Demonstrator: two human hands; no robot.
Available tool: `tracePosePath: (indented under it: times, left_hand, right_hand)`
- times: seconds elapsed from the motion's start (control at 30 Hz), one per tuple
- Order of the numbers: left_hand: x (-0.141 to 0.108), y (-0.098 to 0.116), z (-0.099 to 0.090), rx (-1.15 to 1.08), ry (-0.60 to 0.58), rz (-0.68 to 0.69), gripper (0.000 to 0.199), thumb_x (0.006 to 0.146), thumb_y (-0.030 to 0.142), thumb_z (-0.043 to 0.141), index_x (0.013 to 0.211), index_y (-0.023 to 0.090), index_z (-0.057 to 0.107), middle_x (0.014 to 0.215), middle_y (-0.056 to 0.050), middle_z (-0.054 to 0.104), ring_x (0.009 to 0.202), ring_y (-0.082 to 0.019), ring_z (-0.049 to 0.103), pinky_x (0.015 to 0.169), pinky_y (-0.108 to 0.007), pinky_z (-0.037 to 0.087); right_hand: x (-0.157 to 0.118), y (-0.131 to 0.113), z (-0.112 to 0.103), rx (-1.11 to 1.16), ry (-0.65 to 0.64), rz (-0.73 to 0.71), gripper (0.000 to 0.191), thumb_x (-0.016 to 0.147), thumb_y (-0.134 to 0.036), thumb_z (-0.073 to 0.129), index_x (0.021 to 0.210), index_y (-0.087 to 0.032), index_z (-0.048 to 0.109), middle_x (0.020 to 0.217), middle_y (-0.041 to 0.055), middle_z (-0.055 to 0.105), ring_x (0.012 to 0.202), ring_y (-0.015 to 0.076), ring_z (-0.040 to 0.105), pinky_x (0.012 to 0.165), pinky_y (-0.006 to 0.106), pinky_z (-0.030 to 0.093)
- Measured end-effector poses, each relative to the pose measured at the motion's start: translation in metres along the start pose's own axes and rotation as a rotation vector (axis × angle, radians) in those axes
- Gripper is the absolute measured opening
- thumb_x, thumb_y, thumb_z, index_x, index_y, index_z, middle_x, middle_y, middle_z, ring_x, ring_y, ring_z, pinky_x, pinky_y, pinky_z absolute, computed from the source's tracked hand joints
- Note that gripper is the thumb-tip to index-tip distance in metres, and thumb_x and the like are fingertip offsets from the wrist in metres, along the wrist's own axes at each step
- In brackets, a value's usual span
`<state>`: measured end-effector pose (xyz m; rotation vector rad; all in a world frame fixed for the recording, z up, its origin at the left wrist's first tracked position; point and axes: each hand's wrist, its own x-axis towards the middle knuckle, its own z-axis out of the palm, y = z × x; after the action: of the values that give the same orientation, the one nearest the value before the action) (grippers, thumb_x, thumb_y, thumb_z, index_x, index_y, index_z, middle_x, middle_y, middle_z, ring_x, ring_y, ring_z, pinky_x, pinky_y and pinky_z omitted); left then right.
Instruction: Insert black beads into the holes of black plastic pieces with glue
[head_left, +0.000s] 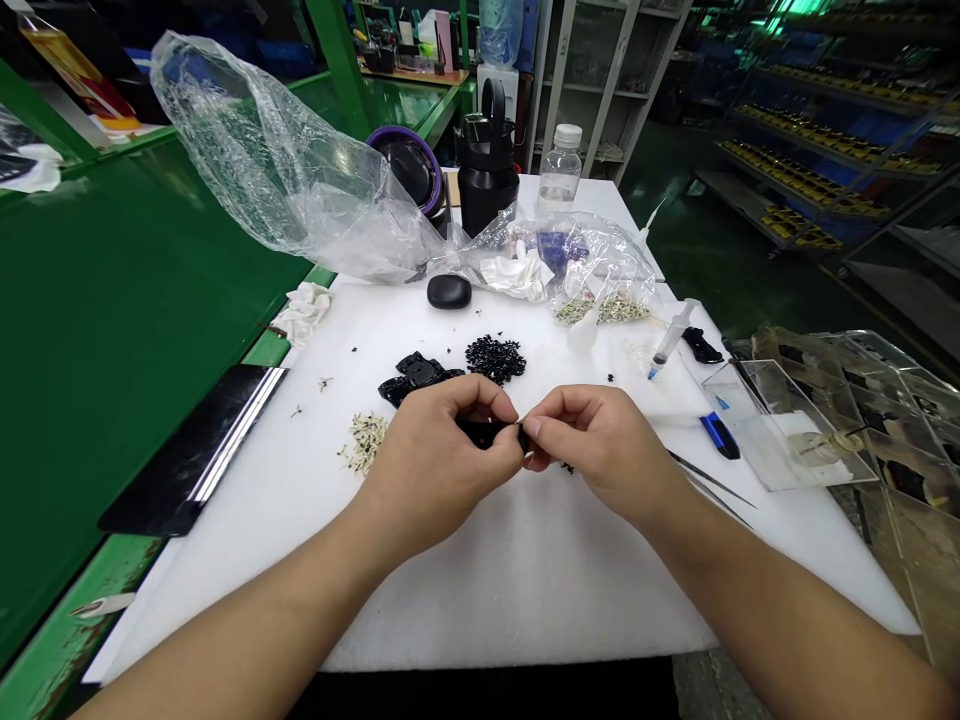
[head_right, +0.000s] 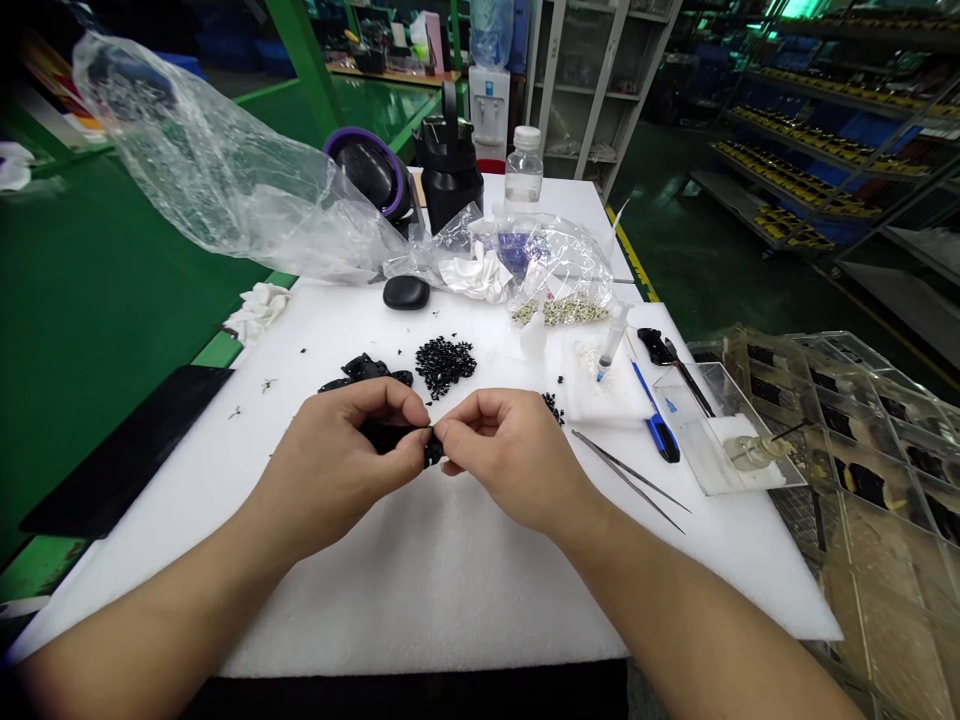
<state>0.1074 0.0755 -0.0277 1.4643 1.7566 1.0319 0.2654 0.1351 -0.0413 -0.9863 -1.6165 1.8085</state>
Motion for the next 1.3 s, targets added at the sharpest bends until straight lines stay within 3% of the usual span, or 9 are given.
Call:
tracePosePath:
  times: [0.33,0.5,0.8,1.07,1.3]
  left_hand:
    - [0.001,-0.001,0.000,-0.006,-0.006,-0.030,0.003,0.078,0.025,0.063,0.078,0.022,0.062,0.068,0.006,0.064,0.062,-0.009,0.058,0.054,-0.019,0.045]
    - [0.001,-0.005,-0.002,-0.138,-0.083,-0.091,0.007,0.083,0.023,0.057,0.086,0.024,0.064,0.077,0.004,0.066,0.068,-0.014,0.064,0.059,-0.024,0.054]
    - [0.002,-0.003,-0.003,-0.142,-0.106,-0.109,0.010,0.080,0.019,0.059,0.086,0.023,0.066,0.078,0.005,0.067,0.058,-0.010,0.063,0.049,-0.019,0.055]
    - [0.004,-0.001,-0.006,-0.225,-0.116,-0.119,0.008,0.076,0.018,0.062,0.081,0.021,0.068,0.070,0.006,0.065,0.051,-0.006,0.058,0.044,-0.011,0.050]
    - [0.005,-0.006,-0.009,-0.222,-0.168,-0.064,0.009,0.076,0.017,0.061,0.079,0.022,0.069,0.071,0.006,0.065,0.051,-0.007,0.055,0.043,-0.014,0.048]
  right_hand:
    - [0.001,0.001,0.001,-0.106,0.083,-0.028,0.013,0.082,-0.026,0.065,0.074,-0.016,0.067,0.067,0.0008,0.067,0.064,0.0125,0.065,0.060,0.023,0.053]
    - [0.001,0.000,-0.001,-0.114,0.102,-0.023,0.014,0.081,-0.027,0.066,0.075,-0.015,0.069,0.067,0.0003,0.068,0.061,0.0108,0.065,0.057,0.018,0.053]
    - [0.003,-0.002,-0.006,-0.129,0.098,0.010,0.013,0.080,-0.026,0.068,0.072,-0.015,0.069,0.064,-0.0006,0.068,0.058,0.0098,0.066,0.056,0.016,0.054]
    - [-0.002,0.003,-0.004,-0.388,0.176,-0.207,0.010,0.083,-0.024,0.064,0.078,-0.018,0.071,0.065,0.0004,0.067,0.058,0.0121,0.061,0.049,0.020,0.048]
    - [-0.005,0.002,-0.009,-0.519,0.112,-0.323,0.010,0.083,-0.020,0.063,0.078,-0.022,0.071,0.065,-0.0026,0.068,0.056,0.0111,0.060,0.047,0.020,0.046]
